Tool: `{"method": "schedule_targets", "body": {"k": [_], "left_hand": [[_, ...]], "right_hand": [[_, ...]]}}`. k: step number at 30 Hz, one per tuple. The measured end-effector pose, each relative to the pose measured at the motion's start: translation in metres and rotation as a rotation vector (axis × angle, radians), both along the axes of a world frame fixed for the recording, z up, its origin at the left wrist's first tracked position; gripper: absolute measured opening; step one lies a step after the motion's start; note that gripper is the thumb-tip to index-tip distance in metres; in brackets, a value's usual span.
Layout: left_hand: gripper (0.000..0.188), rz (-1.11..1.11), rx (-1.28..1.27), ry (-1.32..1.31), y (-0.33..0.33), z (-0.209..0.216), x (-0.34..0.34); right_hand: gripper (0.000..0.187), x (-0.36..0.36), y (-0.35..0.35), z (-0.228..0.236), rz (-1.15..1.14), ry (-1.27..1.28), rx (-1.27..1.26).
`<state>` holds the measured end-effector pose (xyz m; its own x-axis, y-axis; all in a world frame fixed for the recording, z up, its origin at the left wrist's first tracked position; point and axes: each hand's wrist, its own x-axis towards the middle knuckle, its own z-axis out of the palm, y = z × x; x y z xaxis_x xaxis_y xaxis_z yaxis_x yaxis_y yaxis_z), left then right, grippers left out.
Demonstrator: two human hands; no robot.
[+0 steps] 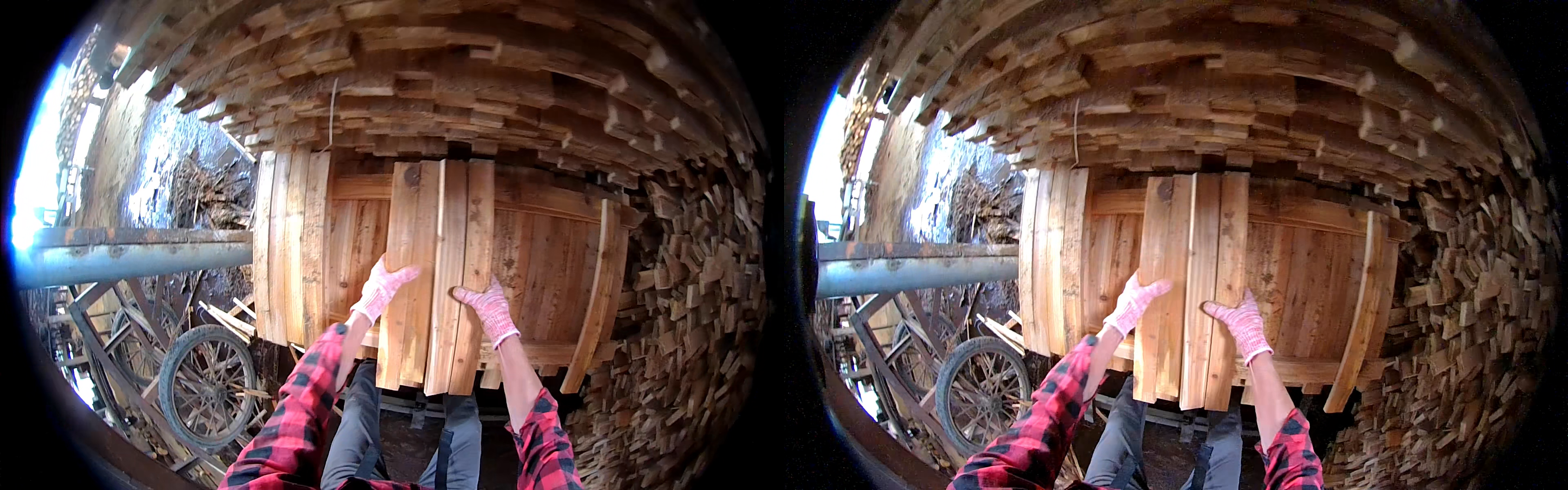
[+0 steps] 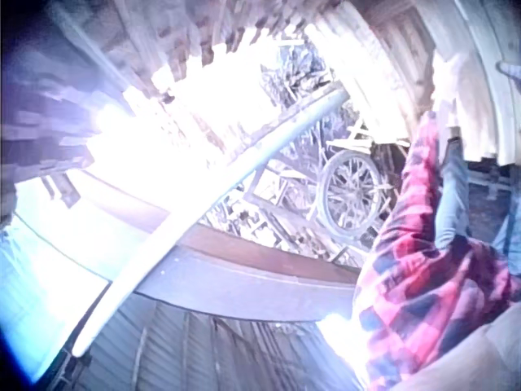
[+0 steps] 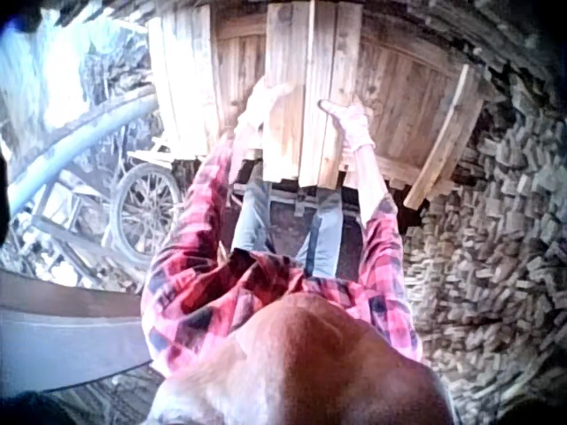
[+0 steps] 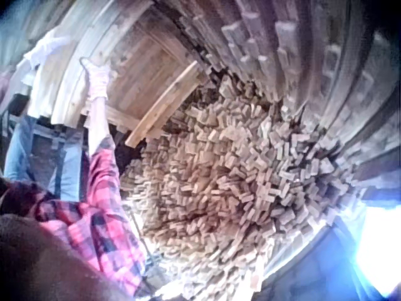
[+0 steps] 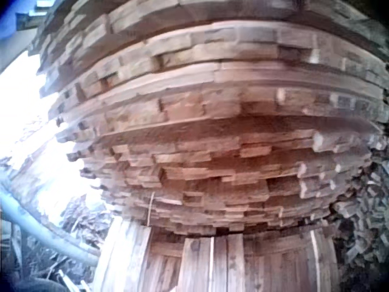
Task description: The person takes wood planks from a large pile and stacks them onto a wooden pallet by hand.
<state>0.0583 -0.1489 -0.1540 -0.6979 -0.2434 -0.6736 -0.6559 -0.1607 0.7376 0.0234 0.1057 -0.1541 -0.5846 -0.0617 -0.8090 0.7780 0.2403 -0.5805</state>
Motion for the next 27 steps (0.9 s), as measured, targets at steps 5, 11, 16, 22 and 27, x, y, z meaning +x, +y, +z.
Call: {"method": "schedule_targets", "body": {"k": [5,11,16,22,27], "left_hand": [[0.083,-0.027,-0.376,0.075,0.028,0.034,-0.005],[0.096,-0.807,-1.194,0.416,0.089,0.028,-0.014],[0.096,-0.945,-1.182,0.266,0.105,0.020,-0.009],[0.087,-0.399,-1.210,0.738,0.098,0.006,-0.001],[0.079,0.074,-0.174,0.019,0.003,-0.004,0.030]], "right_hand": [[0.137,0.006,0.003,-0.005,-0.140,0.020,-0.113],[0.128,0.015,0.016,-0.059,-0.307,-0.015,-0.296],[0.125,0.009,0.025,-0.021,-0.131,0.134,-0.264],[0.146,-0.005,0.017,-0.009,0.064,0.035,0.151],[0.145,-0.008,0.012,0.007,0.082,0.002,0.034]]}}
